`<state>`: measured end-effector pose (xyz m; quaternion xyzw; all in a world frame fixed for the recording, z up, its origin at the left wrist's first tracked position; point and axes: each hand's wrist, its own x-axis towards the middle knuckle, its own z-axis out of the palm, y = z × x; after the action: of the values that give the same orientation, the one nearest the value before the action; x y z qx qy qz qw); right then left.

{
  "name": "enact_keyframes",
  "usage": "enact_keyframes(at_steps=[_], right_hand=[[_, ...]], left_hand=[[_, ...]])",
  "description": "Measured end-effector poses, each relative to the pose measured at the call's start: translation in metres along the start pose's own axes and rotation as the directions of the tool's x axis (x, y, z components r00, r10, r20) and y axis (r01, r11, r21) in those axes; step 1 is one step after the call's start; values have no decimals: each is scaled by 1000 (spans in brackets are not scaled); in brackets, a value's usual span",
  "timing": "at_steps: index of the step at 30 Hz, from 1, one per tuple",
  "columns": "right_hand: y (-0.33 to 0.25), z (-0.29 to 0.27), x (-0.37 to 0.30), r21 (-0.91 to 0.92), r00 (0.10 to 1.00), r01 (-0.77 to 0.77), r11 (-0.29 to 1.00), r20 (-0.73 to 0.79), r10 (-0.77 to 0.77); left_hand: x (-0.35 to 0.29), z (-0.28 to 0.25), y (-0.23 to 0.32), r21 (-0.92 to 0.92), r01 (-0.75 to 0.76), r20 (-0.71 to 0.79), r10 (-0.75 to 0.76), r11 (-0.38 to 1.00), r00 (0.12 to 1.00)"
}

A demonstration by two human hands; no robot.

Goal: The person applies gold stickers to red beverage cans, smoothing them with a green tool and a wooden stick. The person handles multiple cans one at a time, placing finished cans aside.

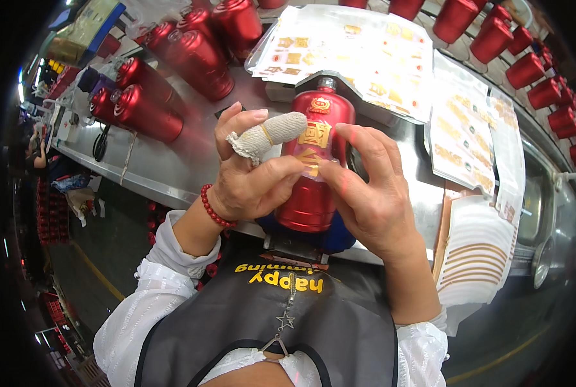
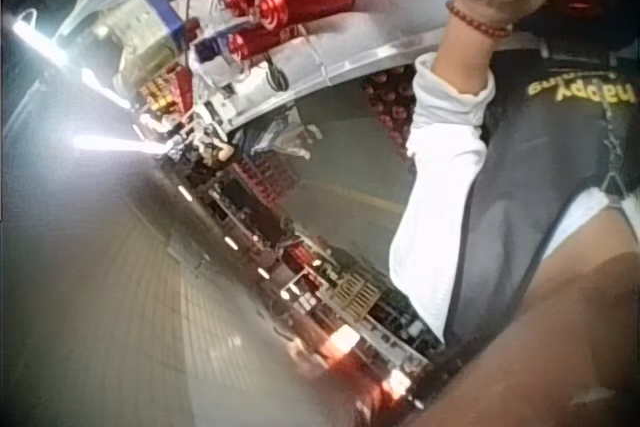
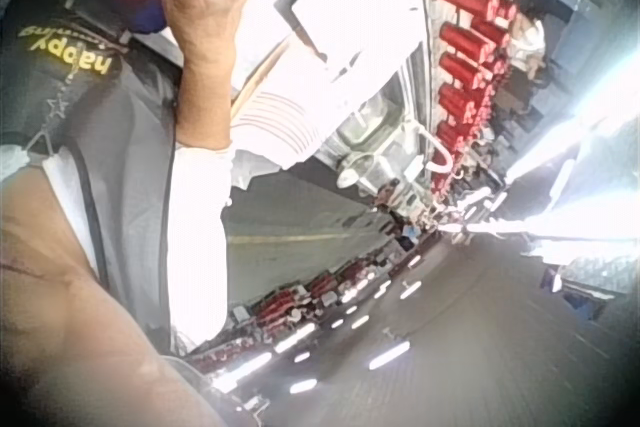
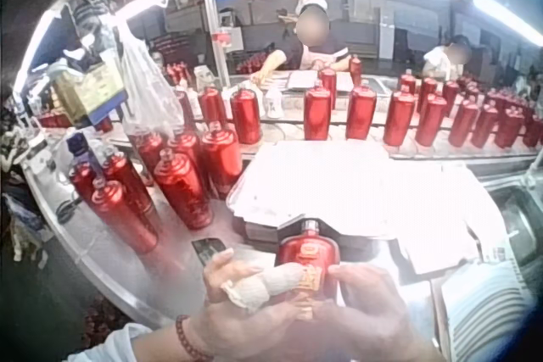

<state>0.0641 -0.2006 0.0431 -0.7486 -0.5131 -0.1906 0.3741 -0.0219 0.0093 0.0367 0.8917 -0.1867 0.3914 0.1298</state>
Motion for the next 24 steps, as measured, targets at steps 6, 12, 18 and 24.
enact_keyframes(at_steps=[6, 12, 18, 24], right_hand=[[3, 1, -1, -37, 999, 43, 998, -13, -44], [6, 2, -5, -76, 996, 81, 994, -32, -83], [8, 1, -14, -93, 995, 96, 991, -27, -99], [3, -11, -27, -19, 991, -73, 997, -110, 71]], left_hand=[[0, 2, 0, -15, 0, -25, 0, 1000, 1000], [-1, -1, 0, 3, -18, 16, 18, 1000, 1000], [-10, -6, 1, -29, -36, 39, 37, 999, 999], [-28, -10, 1, -167, 17, 33, -11, 986, 999]])
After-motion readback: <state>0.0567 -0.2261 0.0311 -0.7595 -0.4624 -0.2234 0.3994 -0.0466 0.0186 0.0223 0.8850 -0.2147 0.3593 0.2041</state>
